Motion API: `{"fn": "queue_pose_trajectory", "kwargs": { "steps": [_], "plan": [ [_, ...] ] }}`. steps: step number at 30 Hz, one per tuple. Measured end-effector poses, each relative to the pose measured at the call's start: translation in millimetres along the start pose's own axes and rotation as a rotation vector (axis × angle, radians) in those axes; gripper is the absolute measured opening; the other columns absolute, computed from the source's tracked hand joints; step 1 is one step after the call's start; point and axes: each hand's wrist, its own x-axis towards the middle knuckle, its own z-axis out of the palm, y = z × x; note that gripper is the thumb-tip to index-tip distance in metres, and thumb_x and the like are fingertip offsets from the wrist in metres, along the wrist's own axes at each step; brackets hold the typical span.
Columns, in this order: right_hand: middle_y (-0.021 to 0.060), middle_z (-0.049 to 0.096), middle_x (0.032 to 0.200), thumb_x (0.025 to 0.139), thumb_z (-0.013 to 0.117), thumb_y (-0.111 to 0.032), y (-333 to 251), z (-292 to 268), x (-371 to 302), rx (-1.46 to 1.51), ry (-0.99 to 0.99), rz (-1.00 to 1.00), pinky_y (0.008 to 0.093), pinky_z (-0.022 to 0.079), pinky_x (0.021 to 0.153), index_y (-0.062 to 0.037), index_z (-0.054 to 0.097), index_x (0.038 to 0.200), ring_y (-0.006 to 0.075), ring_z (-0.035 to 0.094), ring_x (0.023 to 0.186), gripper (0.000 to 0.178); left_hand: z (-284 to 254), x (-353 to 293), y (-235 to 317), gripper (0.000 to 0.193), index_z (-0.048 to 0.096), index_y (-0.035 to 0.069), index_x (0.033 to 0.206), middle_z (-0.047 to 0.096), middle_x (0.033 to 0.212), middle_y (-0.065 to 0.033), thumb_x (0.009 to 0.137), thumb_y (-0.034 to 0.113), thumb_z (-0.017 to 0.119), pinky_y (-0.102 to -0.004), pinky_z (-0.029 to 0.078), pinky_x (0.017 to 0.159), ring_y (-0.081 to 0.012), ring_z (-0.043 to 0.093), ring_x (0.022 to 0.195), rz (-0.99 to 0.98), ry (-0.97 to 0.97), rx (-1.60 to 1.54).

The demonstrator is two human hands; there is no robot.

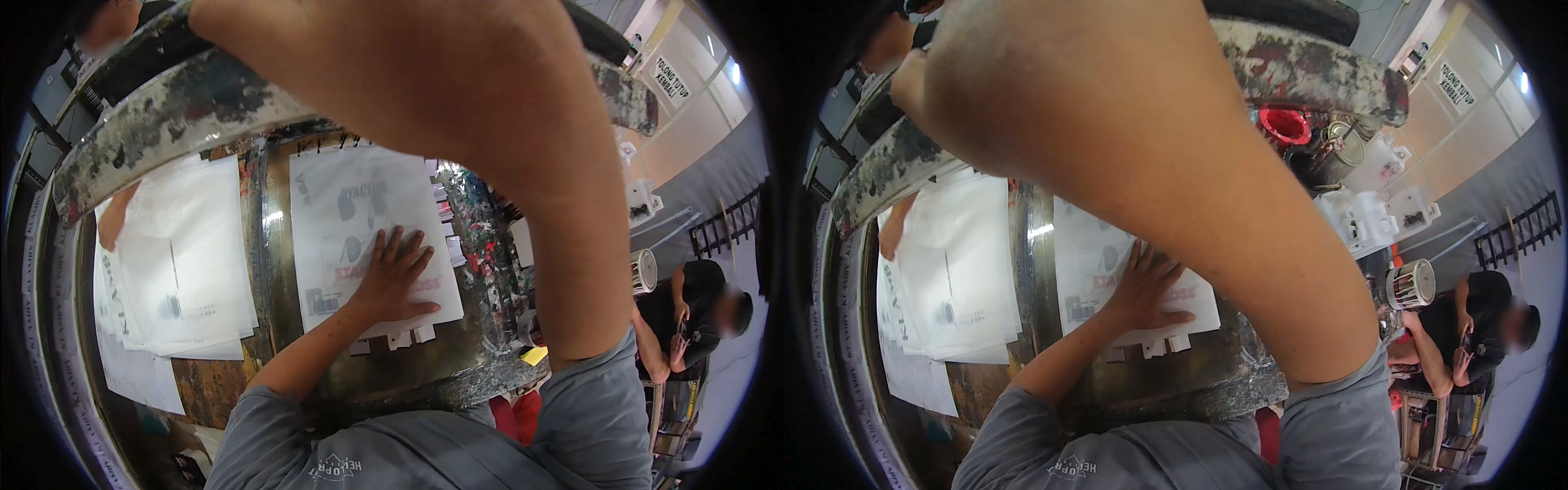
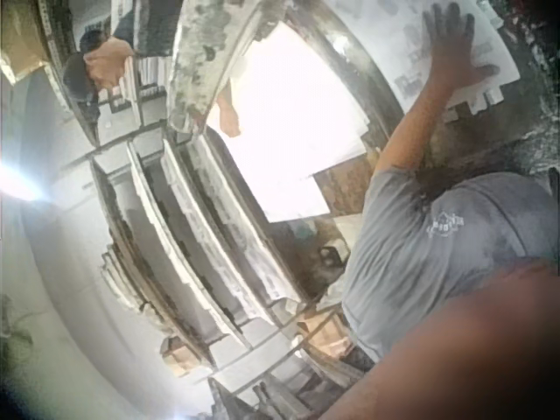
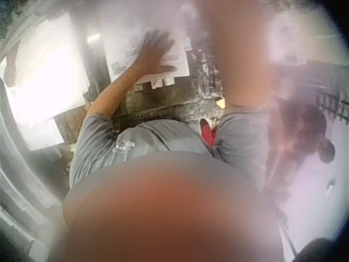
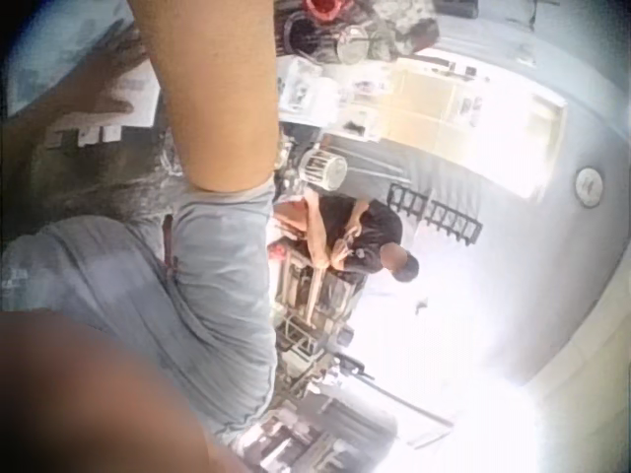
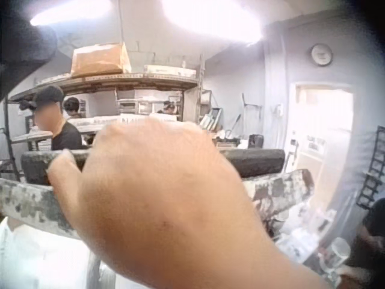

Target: The person performs screen printing on white plastic bags using a squeegee and ink. They repeatedly pull the squeegee across the screen to transfer ink onto each bag, then remove the printed bag and place a new one on the table.

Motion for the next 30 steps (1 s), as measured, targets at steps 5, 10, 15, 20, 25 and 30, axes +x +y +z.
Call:
{"fn": "queue_pose_trajectory", "kwargs": {
  "steps": [5,10,15,20,25,30],
  "plan": [
    [0.0228,0.068,0.065,0.101,0.052,-0.046,-10.9,-4.4,-9.2,-0.005,-0.029,0.006,0.0522,0.056,0.072,0.0047,0.069,0.071,0.04,0.068,0.064,0.061,-34.8,-21.8,4.1,0.102,0.054,0.007,0.16,0.035,0.173,-0.0238,0.086,0.074,0.075,-0.0725,0.01,0.13,-0.0497,0.023,0.163,-0.069,0.171,0.104],
    [0.0227,0.067,0.065,0.101,0.052,-0.046,-22.1,-19.8,-13.0,-0.021,-0.117,0.061,0.052,0.056,0.072,0.0043,0.07,0.071,0.04,0.068,0.064,0.061,-88.1,-129.5,0.3,0.082,0.061,0.001,0.153,0.05,0.163,-0.0272,0.095,0.057,0.077,-0.0676,0.023,0.129,-0.0547,0.038,0.155,-0.486,0.279,-0.028],
    [0.0232,0.068,0.066,0.099,0.054,-0.047,-34.3,-16.2,-15.5,0.005,-0.139,0.181,0.0519,0.057,0.073,0.004,0.07,0.072,0.041,0.069,0.065,0.06,-50.0,-186.1,2.1,0.088,0.055,0.003,0.16,0.035,0.173,-0.0279,0.098,0.065,0.068,-0.0669,0.01,0.132,-0.054,0.024,0.162,-0.53,0.119,0.116],
    [0.0279,0.072,0.076,0.095,0.06,-0.049,-27.4,18.0,-32.8,-0.077,0.251,-0.035,0.0541,0.057,0.079,0.0052,0.073,0.079,0.0457,0.073,0.078,0.058,-48.1,-179.4,-0.2,0.095,0.042,0.003,0.167,0.033,0.174,-0.0298,0.098,0.063,0.07,-0.0644,0.007,0.133,-0.052,0.021,0.164,-0.482,0.218,0.197],
    [0.0256,0.074,0.096,0.098,0.065,-0.048,-24.8,41.5,-70.2,-0.1,0.248,-0.024,0.0537,0.052,0.085,0.003,0.066,0.137,0.0444,0.072,0.092,0.063,-165.1,-188.1,0.9,0.117,0.011,0.003,0.176,0.052,0.16,-0.0257,0.092,0.024,0.09,-0.0468,0.055,0.111,-0.034,0.063,0.138,-0.614,0.898,-0.963],
    [0.016,0.068,0.102,0.099,0.069,-0.055,-25.4,89.4,-182.3,-0.103,-0.343,-0.1,0.0506,0.048,0.086,-0.003,0.075,0.121,0.036,0.065,0.099,0.056,-184.2,-238.0,32.4,0.098,0.053,-0.007,0.155,0.074,0.128,-0.0128,0.074,0.015,0.104,-0.0345,0.059,0.098,-0.0207,0.072,0.111,-0.656,0.732,-0.973]
  ]
}}
